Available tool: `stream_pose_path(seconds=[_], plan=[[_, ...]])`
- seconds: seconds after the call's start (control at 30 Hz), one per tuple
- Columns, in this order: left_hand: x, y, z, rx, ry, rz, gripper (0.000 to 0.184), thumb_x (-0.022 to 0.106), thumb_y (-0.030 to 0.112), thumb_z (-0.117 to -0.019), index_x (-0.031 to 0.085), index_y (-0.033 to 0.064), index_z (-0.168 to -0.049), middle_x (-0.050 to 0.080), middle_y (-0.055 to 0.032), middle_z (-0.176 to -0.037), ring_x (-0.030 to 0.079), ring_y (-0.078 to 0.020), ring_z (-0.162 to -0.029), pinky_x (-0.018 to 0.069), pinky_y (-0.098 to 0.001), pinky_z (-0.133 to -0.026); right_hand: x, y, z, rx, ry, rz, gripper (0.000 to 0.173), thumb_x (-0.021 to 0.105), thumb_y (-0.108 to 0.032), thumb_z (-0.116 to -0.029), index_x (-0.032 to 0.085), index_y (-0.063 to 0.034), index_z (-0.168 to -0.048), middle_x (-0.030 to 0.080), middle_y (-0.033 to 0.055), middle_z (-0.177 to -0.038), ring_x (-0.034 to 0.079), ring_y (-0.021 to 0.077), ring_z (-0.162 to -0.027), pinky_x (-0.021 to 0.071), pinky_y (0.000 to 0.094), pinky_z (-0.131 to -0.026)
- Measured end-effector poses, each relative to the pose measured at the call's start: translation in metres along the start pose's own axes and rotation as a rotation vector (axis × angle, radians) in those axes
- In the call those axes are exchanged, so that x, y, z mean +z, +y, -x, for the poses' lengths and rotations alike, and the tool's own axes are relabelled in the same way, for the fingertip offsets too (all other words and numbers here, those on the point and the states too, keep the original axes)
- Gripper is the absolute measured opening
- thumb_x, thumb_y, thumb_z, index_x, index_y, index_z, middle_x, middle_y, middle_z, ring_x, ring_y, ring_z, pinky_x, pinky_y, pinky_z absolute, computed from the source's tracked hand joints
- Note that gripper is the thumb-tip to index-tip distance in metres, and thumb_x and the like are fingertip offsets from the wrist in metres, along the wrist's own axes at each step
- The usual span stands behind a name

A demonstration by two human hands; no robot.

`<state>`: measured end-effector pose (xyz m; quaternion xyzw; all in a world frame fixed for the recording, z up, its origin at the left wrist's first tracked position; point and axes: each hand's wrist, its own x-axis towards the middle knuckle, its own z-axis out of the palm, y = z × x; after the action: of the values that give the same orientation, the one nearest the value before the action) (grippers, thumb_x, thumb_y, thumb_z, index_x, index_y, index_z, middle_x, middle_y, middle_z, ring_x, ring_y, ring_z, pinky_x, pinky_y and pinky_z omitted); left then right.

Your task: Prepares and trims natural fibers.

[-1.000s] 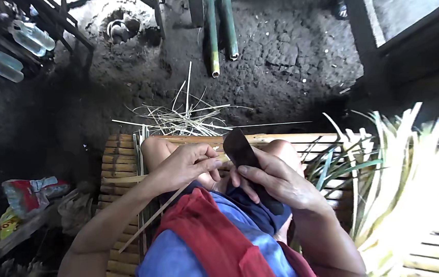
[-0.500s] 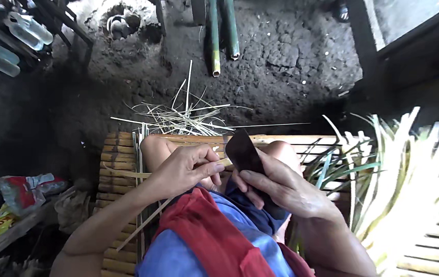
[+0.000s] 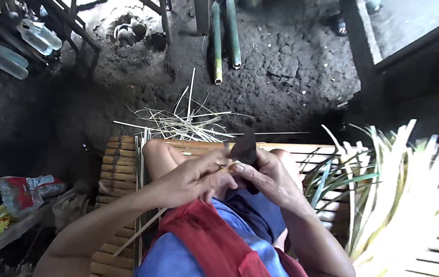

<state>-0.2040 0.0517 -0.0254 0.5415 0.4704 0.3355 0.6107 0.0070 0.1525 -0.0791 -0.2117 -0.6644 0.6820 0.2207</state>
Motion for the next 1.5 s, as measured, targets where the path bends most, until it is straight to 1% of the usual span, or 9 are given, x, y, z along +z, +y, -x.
stream_pose_path(seconds=[0.1, 0.33, 0.47, 0.53, 0.7, 0.9, 1.03, 1.23, 1.5], plan=[[0.000, -0.010, -0.019, 0.124, 0.086, 0.087, 0.051, 0.029, 0.031, -0.1110, 0.066, -0.0023, -0.119, 0.072, 0.0037, -0.092, 0.065, 0.0018, -0.082, 0.0560, -0.0193, -0.079, -0.005, 0.004, -0.008, -0.103, 0.029, -0.186, 0.014, 0.070, -0.032, -0.0962, 0.075, -0.0197, -0.090, 0.067, -0.0102, -0.066, 0.060, -0.0023, -0.053, 0.0537, 0.0147, -0.051], [0.048, -0.035, -0.107, 0.384, 0.515, 0.755, 0.050, 0.035, 0.049, -0.1092, 0.059, 0.0236, -0.074, 0.057, 0.0095, -0.070, 0.057, 0.0014, -0.064, 0.0482, -0.0143, -0.058, 0.000, 0.016, -0.024, -0.469, 0.452, 0.420, 0.030, 0.070, -0.029, -0.0957, 0.066, -0.0030, -0.081, 0.061, -0.0026, -0.069, 0.056, -0.0021, -0.060, 0.0488, 0.0154, -0.055], [0.036, -0.064, -0.122, 0.319, 0.769, 1.021, 0.061, 0.020, 0.055, -0.1090, 0.049, 0.0283, -0.062, 0.052, 0.0124, -0.057, 0.059, -0.0031, -0.062, 0.0526, -0.0235, -0.071, -0.004, 0.002, 0.012, -0.691, 0.446, 0.677, 0.030, 0.059, -0.029, -0.1037, 0.066, -0.0039, -0.088, 0.066, 0.0038, -0.076, 0.063, 0.0034, -0.070, 0.0532, 0.0169, -0.064], [0.028, -0.074, -0.124, 0.183, 0.856, 1.260, 0.064, 0.014, 0.061, -0.1070, 0.044, 0.0269, -0.062, 0.048, 0.0102, -0.053, 0.056, -0.0053, -0.055, 0.0528, -0.0232, -0.062, -0.006, -0.002, 0.020, -0.724, 0.448, 0.769, 0.033, 0.055, -0.032, -0.1054, 0.063, -0.0062, -0.087, 0.064, 0.0038, -0.074, 0.063, 0.0046, -0.069, 0.0511, 0.0167, -0.065], [0.053, -0.066, -0.106, 0.302, 0.178, 1.108, 0.058, 0.026, 0.065, -0.1029, 0.053, 0.0273, -0.068, 0.055, 0.0111, -0.062, 0.057, -0.0027, -0.063, 0.0496, -0.0204, -0.064, -0.026, 0.004, 0.002, -0.341, 0.554, 0.717, 0.038, 0.061, -0.037, -0.1010, 0.065, -0.0032, -0.085, 0.060, -0.0017, -0.065, 0.056, 0.0015, -0.054, 0.0492, 0.0212, -0.051], [0.050, -0.062, -0.105, 0.183, 0.690, 1.226, 0.054, 0.021, 0.044, -0.1114, 0.042, 0.0249, -0.066, 0.041, 0.0113, -0.051, 0.045, -0.0022, -0.048, 0.0451, -0.0193, -0.057, 0.002, 0.008, 0.006, -0.266, 0.257, 0.516, 0.030, 0.067, -0.031, -0.0969, 0.069, -0.0059, -0.080, 0.062, -0.0061, -0.067, 0.056, -0.0061, -0.061, 0.0479, 0.0131, -0.058], [0.013, -0.118, -0.101, -0.069, 1.198, 1.514, 0.045, 0.026, 0.037, -0.1100, 0.037, 0.0226, -0.069, 0.036, 0.0087, -0.048, 0.041, -0.0063, -0.042, 0.0421, -0.0220, -0.048, -0.022, -0.024, 0.030, -0.235, 0.390, 0.272, 0.012, 0.062, -0.039, -0.1006, 0.069, -0.0333, -0.093, 0.063, -0.0209, -0.068, 0.057, -0.0085, -0.056, 0.0498, 0.0117, -0.052], [0.050, -0.087, -0.093, 0.143, 0.451, 1.093, 0.057, 0.011, 0.047, -0.1091, 0.056, 0.0135, -0.098, 0.066, 0.0033, -0.080, 0.065, -0.0088, -0.077, 0.0561, -0.0262, -0.076, -0.028, -0.004, -0.017, -0.272, 0.579, 0.645, 0.026, 0.068, -0.021, -0.0958, 0.070, 0.0029, -0.086, 0.066, -0.0024, -0.069, 0.059, -0.0044, -0.060, 0.0527, 0.0163, -0.059], [0.048, -0.073, -0.101, 0.104, 0.875, 1.238, 0.048, 0.015, 0.032, -0.1135, 0.048, 0.0201, -0.081, 0.052, 0.0106, -0.058, 0.057, -0.0012, -0.054, 0.0525, -0.0185, -0.057, -0.002, 0.006, -0.008, -0.124, 0.170, 0.424, 0.035, 0.066, -0.026, -0.0984, 0.066, 0.0031, -0.079, 0.058, 0.0013, -0.062, 0.054, 0.0001, -0.056, 0.0443, 0.0176, -0.056]])
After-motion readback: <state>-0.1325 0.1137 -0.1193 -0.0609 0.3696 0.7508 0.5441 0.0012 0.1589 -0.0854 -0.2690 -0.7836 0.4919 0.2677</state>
